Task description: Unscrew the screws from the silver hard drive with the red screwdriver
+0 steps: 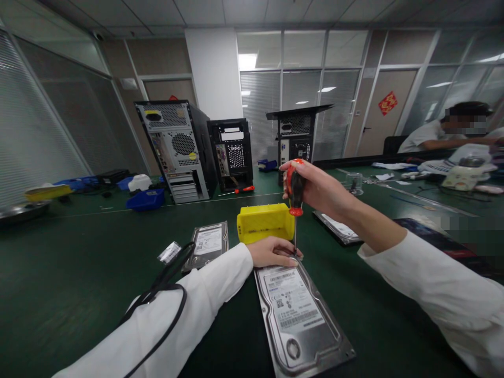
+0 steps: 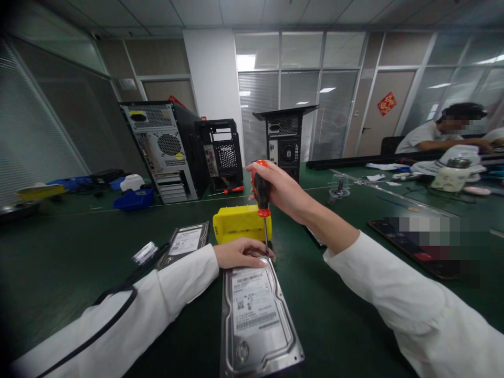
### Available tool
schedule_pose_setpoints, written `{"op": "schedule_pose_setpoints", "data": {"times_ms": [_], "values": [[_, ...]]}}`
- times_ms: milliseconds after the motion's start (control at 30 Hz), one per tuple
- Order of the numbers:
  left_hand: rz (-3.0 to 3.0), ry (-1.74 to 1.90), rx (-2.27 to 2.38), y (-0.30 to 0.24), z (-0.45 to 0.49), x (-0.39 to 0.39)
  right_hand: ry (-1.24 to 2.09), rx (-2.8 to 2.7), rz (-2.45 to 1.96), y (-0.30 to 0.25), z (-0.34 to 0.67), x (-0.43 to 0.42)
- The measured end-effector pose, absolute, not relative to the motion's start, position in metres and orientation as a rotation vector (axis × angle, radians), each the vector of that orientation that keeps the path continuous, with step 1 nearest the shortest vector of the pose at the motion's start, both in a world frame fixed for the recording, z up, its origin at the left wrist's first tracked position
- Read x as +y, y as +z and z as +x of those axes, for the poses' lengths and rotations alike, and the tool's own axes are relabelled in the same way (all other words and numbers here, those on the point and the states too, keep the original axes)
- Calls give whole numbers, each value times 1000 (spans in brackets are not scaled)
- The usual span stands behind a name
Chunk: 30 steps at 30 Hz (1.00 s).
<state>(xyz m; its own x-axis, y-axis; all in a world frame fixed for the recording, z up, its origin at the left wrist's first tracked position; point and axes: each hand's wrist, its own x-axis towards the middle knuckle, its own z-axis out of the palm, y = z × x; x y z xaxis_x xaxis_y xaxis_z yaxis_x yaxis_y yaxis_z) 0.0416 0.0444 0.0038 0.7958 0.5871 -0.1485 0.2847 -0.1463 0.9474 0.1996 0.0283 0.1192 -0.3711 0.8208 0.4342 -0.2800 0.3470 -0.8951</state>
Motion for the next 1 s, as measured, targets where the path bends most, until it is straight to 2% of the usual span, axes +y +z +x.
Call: {"op": "schedule_pose_setpoints", "data": {"times_ms": [200,433,700,1000], "values": [[1723,307,684,2,41,45,1182,-1484,-514,113,201,35],[1726,310,685,1,41,46,1287,-1476,-525,118,202,33],[1708,318,675,1,42,45,1180,-1476,-482,114,203,35],[1696,309,677,3,41,45,1291,-1504,-479,119,202,31]]}}
